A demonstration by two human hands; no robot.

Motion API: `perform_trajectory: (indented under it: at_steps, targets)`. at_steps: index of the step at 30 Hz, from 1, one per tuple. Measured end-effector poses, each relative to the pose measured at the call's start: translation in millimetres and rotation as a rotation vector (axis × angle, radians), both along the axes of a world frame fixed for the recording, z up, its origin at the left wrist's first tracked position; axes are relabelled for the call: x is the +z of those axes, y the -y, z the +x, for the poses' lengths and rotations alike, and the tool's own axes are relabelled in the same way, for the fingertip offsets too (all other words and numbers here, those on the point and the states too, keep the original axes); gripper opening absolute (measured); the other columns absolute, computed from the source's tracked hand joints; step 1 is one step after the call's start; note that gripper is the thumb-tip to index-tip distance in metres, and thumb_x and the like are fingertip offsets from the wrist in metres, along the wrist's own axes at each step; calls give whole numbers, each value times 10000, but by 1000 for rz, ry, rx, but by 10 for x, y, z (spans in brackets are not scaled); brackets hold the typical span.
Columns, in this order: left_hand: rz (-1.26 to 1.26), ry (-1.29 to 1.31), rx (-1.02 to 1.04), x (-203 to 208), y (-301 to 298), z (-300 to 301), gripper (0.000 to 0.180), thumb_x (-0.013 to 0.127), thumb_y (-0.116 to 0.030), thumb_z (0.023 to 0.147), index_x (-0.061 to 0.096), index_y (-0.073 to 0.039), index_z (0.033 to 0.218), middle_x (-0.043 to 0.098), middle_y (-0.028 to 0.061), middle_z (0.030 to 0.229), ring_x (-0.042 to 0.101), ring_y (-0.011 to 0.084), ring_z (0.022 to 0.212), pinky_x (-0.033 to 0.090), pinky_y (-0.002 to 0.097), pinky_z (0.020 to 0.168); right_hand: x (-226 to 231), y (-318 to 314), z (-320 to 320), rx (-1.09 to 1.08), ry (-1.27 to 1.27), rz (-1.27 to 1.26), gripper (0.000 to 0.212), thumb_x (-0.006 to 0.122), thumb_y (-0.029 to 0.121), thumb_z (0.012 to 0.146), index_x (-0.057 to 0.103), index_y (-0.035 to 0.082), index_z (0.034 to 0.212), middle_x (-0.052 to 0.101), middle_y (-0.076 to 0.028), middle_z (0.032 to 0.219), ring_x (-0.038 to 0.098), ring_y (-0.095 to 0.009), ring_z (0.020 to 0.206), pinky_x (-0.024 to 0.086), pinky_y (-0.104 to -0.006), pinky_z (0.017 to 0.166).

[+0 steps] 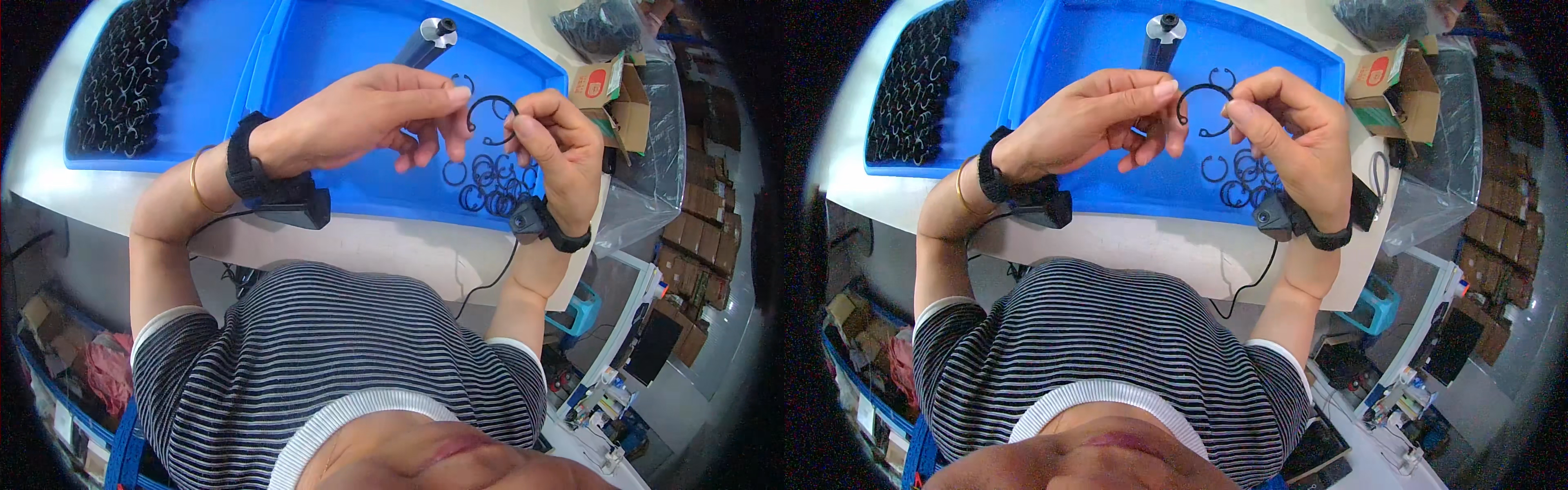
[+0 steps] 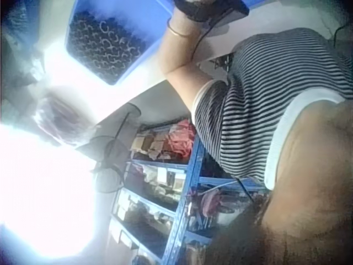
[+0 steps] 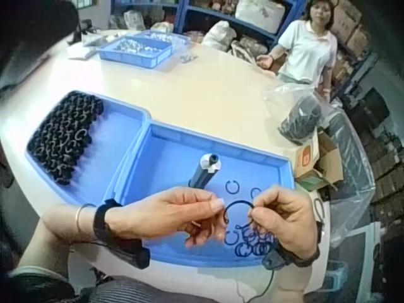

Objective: Assembling small black rings onto a metal cylinder at an assembly station.

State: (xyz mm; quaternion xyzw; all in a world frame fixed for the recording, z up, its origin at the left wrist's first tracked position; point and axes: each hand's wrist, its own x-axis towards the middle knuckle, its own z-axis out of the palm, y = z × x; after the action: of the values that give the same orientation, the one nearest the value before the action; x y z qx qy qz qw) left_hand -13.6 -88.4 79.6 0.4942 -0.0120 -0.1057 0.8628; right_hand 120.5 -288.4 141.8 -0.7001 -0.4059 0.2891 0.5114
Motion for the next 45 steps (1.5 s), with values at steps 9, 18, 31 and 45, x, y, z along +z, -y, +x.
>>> perform_trajectory:
  at_steps: [9,18,31,45]
  targets:
    - [-83,-102,-217,54,16,-12,342,559,-337,1054,669,-13,1063,692,43,836,542,59,583,426,185,500,-95,-20,-95,51,142,152,108,754,37,885,713,-4,976,693,-33,864,620,-85,733,485,-218,672]
    - [-67,-6,37,-9,4,1,201,622,-278,1025,645,-94,947,659,-6,838,530,36,609,383,180,517,-9,-30,-132,-61,-49,186,355,717,80,926,562,-12,1232,699,-74,905,640,-94,784,500,-209,662]
    - [-72,3,61,-14,16,-23,269,515,-300,1074,656,-72,1046,696,40,950,559,57,670,420,197,538,-53,-25,-56,-37,-128,162,322,705,47,916,552,8,1197,684,-64,872,655,-103,804,490,-204,641]
    - [521,347,188,127,60,-98,528,741,22,857,577,-34,1355,634,24,1099,568,56,825,498,220,719,-69,-36,-32,44,-109,-14,361,710,77,923,529,19,1230,696,-61,871,646,-92,797,487,-212,665]
